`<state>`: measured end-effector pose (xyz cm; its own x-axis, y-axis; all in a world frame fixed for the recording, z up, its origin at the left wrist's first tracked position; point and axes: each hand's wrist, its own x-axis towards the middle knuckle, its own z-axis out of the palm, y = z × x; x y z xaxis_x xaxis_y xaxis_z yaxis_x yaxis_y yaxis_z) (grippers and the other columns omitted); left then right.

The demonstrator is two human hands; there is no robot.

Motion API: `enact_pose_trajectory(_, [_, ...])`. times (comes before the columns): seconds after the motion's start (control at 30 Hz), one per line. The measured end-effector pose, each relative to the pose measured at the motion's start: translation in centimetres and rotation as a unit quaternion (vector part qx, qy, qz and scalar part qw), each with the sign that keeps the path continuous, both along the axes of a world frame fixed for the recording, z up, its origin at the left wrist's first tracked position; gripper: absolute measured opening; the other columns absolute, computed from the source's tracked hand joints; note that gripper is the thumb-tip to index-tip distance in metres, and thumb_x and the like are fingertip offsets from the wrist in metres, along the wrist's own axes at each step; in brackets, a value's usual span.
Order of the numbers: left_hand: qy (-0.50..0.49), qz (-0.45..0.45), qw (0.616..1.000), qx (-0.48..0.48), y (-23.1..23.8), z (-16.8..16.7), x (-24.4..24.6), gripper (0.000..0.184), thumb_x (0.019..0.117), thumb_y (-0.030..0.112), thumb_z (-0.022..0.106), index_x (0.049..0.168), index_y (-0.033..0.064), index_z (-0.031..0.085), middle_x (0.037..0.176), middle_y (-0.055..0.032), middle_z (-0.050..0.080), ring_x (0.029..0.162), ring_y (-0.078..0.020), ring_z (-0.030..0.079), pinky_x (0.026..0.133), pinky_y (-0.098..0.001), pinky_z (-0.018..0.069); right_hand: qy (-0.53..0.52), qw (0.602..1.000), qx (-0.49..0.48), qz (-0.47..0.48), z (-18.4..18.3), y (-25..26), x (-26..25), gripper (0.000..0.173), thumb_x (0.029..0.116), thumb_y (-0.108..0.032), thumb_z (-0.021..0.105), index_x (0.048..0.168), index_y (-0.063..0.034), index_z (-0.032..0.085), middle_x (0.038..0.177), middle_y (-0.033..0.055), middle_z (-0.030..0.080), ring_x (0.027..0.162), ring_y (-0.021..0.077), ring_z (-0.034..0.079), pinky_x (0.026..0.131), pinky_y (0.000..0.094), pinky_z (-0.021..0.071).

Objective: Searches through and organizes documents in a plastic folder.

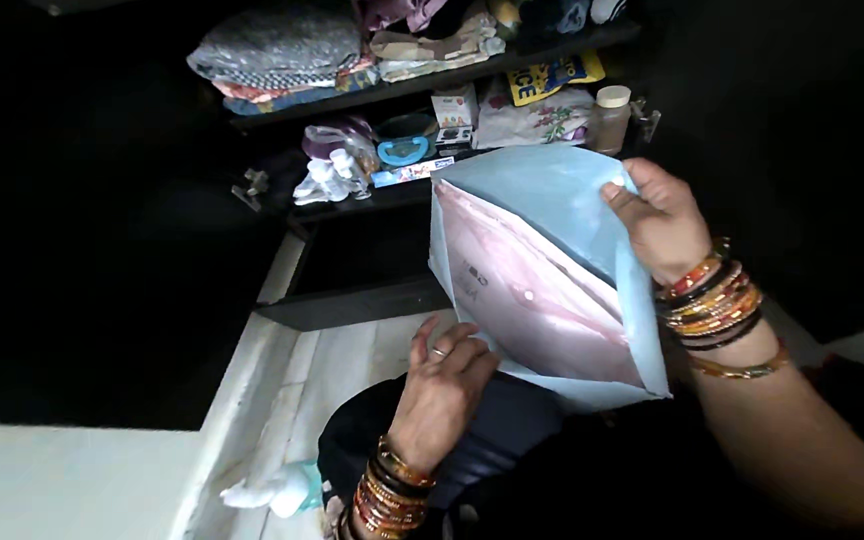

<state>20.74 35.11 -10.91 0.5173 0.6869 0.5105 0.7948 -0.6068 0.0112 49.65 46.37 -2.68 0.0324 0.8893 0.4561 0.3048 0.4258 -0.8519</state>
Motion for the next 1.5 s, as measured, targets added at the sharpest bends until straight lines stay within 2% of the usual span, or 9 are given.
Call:
enact_pose_trajectory(0.4, [-0.027,0.037,0.999,0.000,-4.0,-2.1,-2.8,0.024,0.1029,0.024,0.055,0.099,0.0217,0.078,0.104,0.0048,0.075,0.112,-0.0160,0.067,0.106,-0.0417,0.0467,-0.055,0.996,0.068,-0.011,0.0,-1.4,-2.0,0.020,0.1040,-0.013,0.052,0.116,-0.0052,0.066,0.094,-0.0007,0.070,0.083,-0.0036,0.065,0.078,0.0177,0.0551])
enact_pose_trajectory(0.47, [-0.021,0.050,0.999,-0.004,-4.0,-1.8,-2.6,0.027,0.1028,0.037,0.056,0.108,0.0223,0.078,0.103,0.0045,0.075,0.107,-0.0147,0.068,0.105,-0.0444,0.0444,-0.047,0.997,0.065,0.004,0.0,-1.5,-2.1,0.020,0.1042,-0.012,0.052,0.117,-0.0056,0.066,0.094,-0.0023,0.069,0.083,-0.0049,0.065,0.077,0.0158,0.0547])
enact_pose_trajectory(0.57, [-0.011,0.058,0.998,-0.009,-3.1,-0.1,-1.6,0.055,0.1027,0.062,0.044,0.130,0.0222,0.070,0.091,0.0023,0.075,0.091,-0.0150,0.070,0.110,-0.0558,0.0361,-0.027,0.996,0.077,0.024,0.2,-1.8,-2.5,0.019,0.1036,-0.010,0.052,0.116,-0.0054,0.065,0.092,-0.0036,0.069,0.082,-0.0052,0.065,0.076,0.0146,0.0553])
enact_pose_trajectory(0.67, [0.015,0.043,0.999,-0.001,-1.2,2.3,0.3,0.050,0.1082,0.048,0.039,0.143,0.0209,0.062,0.078,0.0003,0.071,0.076,-0.0173,0.070,0.113,-0.0631,0.0339,-0.025,0.994,0.098,0.041,0.3,-2.3,-3.1,0.019,0.1032,-0.009,0.052,0.116,-0.0043,0.065,0.094,-0.0031,0.070,0.084,-0.0053,0.065,0.077,0.0144,0.0557])
enact_pose_trajectory(0.83, [0.067,-0.010,0.998,-0.013,1.6,3.5,3.1,0.054,0.1022,0.030,0.057,0.155,0.0233,0.048,0.071,-0.0027,0.066,0.066,-0.0207,0.067,0.108,-0.0609,0.0431,-0.053,0.989,0.129,0.042,0.3,-3.3,-4.0,0.021,0.1037,-0.010,0.052,0.118,-0.0031,0.066,0.095,-0.0009,0.071,0.085,-0.0045,0.066,0.077,0.0155,0.0556])
enact_pose_trajectory(0.93, [0.062,0.002,0.997,-0.034,1.8,2.8,3.5,0.058,0.0972,0.025,0.065,0.153,0.0241,0.050,0.076,-0.0047,0.068,0.070,-0.0231,0.069,0.101,-0.0586,0.0482,-0.055,0.989,0.131,0.048,0.3,-3.6,-4.1,0.022,0.1034,-0.010,0.052,0.119,-0.0030,0.066,0.096,-0.0007,0.072,0.086,-0.0047,0.066,0.078,0.0151,0.0561])
enact_pose_trajectory(1.13, [-0.015,0.024,0.999,-0.019,-0.7,1.3,1.9,0.028,0.0992,0.025,0.060,0.124,0.0202,0.072,0.094,-0.0023,0.073,0.089,-0.0204,0.073,0.106,-0.0573,0.0471,-0.076,0.987,0.133,0.057,0.2,-3.5,-4.3,0.022,0.1036,-0.010,0.052,0.119,-0.0030,0.066,0.098,0.0001,0.072,0.087,-0.0049,0.066,0.079,0.0152,0.0558])
enact_pose_trajectory(1.33, [-0.065,0.051,0.996,0.024,-2.9,-1.0,-0.3,0.019,0.1005,0.023,0.059,0.101,0.0178,0.077,0.093,-0.0012,0.074,0.090,-0.0164,0.072,0.107,-0.0494,0.0477,-0.062,0.990,0.120,0.038,-0.3,-3.1,-4.5,0.022,0.1033,-0.010,0.053,0.119,-0.0021,0.066,0.098,0.0000,0.072,0.086,-0.0055,0.065,0.079,0.0148,0.0548])
enact_pose_trajectory(1.5, [-0.103,0.062,0.992,0.026,-4.6,-2.3,-1.3,0.023,0.1017,0.022,0.057,0.095,0.0176,0.078,0.093,-0.0004,0.074,0.090,-0.0135,0.070,0.108,-0.0450,0.0462,-0.052,0.991,0.119,0.037,-0.2,-2.9,-4.3,0.021,0.1030,-0.009,0.053,0.118,-0.0024,0.065,0.097,-0.0008,0.071,0.085,-0.0053,0.065,0.078,0.0144,0.0552])
